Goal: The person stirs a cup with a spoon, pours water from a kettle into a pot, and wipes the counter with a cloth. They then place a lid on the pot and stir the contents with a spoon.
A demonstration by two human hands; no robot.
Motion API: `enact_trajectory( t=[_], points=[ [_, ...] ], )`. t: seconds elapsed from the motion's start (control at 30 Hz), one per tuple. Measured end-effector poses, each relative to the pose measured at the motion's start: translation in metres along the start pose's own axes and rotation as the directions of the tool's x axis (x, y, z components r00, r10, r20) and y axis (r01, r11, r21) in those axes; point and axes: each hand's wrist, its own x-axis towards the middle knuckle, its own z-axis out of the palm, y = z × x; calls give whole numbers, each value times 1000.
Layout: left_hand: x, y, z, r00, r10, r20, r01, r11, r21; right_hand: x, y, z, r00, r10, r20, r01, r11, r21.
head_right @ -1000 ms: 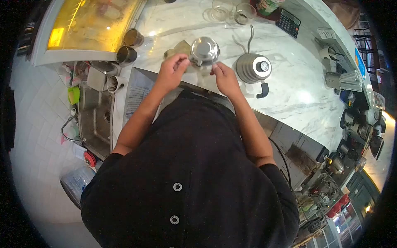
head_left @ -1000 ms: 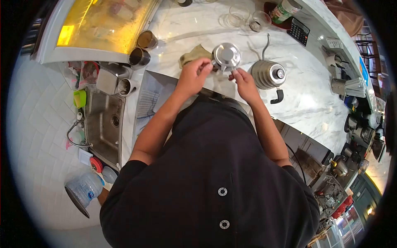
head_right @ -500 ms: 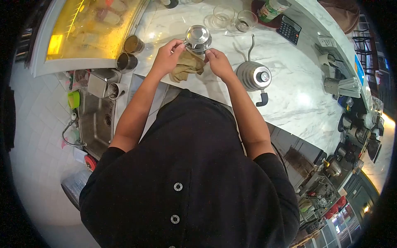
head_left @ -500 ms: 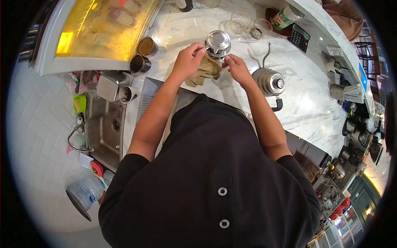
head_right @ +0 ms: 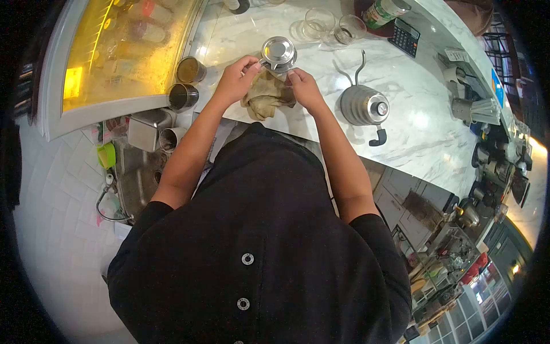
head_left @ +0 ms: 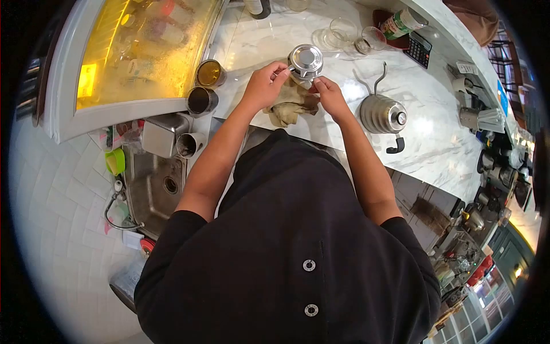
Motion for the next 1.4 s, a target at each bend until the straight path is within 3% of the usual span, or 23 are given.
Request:
enact_trajectory(
  t=[0.13,0.2,0.23,0.33,0.43,0.67,1.07,1.27,1.4],
  points=[
    [2,1,-2,999,2,33,-1,1000,-17,-7,-5,2,991,-95,-99,83,989,-122],
    [1,0,-3,999,-11,39,13,999,-40,-30,-31,8,870,-293,-396,120,906,-406],
    [3,-3,-3,999,-5,39,6,999,-37,-32,-38,10,867,-298,-399,125,906,-404],
    [6,-14,-1,997,39,72,-34,996,-79,-36,-46,20,940,-103,-326,86,994,-67],
    [7,-14,-3,994,5,113,4,997,-83,-38,-59,40,956,-10,-294,31,997,68],
    [12,-19,-8,988,94,119,-89,995,-47,-36,-64,57,957,107,-270,-27,959,282],
    [16,-19,-12,980,115,163,-105,992,-71,-42,-68,53,956,83,-282,11,948,318],
    [20,-35,-4,979,62,196,-17,975,-223,-56,-74,40,967,106,-233,-6,919,394],
    [20,-34,-4,967,16,255,62,952,-298,-70,-63,29,954,50,-295,102,872,479]
  ],
)
